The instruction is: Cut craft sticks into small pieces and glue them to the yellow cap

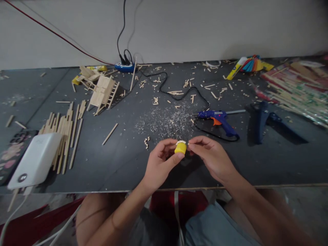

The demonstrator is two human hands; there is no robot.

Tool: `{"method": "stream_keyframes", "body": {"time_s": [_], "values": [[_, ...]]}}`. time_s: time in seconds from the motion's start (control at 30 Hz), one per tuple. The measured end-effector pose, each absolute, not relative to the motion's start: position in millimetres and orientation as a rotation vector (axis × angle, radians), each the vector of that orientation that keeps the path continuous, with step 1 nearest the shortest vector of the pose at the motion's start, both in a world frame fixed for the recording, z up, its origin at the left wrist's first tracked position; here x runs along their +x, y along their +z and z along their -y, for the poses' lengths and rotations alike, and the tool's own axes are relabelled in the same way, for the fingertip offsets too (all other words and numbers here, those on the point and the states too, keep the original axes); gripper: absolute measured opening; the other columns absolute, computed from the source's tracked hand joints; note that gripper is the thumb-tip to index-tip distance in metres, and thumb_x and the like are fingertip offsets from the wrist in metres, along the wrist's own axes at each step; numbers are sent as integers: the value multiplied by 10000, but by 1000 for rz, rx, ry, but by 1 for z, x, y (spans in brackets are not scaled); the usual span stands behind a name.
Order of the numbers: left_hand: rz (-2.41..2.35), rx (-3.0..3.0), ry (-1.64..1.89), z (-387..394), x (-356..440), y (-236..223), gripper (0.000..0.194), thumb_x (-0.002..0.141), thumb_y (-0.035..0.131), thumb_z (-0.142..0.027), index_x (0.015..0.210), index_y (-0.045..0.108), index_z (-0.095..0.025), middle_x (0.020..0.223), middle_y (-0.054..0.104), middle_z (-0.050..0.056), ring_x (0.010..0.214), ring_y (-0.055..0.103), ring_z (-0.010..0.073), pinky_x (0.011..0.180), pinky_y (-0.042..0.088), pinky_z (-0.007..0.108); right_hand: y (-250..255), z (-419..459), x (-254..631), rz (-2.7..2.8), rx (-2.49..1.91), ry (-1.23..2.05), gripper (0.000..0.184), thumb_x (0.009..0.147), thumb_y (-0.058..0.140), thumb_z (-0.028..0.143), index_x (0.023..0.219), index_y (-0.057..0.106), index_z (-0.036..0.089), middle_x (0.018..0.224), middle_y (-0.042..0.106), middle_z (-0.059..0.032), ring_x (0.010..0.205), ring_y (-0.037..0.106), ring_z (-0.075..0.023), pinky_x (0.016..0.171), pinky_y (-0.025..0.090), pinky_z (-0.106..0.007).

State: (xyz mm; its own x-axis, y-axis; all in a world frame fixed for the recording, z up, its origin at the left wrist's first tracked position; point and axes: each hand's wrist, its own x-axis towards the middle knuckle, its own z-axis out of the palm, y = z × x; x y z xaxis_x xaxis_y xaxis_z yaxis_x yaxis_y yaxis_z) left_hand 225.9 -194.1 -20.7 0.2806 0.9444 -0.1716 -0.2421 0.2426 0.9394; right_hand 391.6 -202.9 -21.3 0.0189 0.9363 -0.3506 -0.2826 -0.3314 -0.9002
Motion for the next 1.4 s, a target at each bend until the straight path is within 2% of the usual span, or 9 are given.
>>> {"method": "stream_keyframes", "body": {"time_s": [0.13,0.63,0.83,1.4], "values": [[-968,1087,1001,196,226,-25,340,717,711,-219,1023,568,-183,940,664,28,852,623,122,794,499,244,-22,205,389,735,-1256,1531,125,686,745,293,786,695,239,712,649,28,635,549,-86,628,434,-227],[-962,1176,982,199,227,-25,335,739,693,-214,1049,566,-208,957,667,11,860,623,108,812,491,224,-23,207,388,735,-1295,1481,134,676,746,306,770,684,233,709,648,21,653,556,-111,643,435,-255],[-954,1183,992,199,227,-26,338,748,688,-205,1061,562,-225,961,665,-1,862,622,97,819,484,213,-23,208,387,708,-1274,1483,112,682,751,290,762,688,244,707,648,33,651,548,-93,643,429,-230],[-1009,1228,986,199,227,-25,360,734,694,-255,1063,561,-191,959,673,47,856,638,150,811,511,286,-22,208,386,796,-1292,1460,143,677,738,322,773,675,237,738,644,11,685,572,-121,671,466,-263]]}}
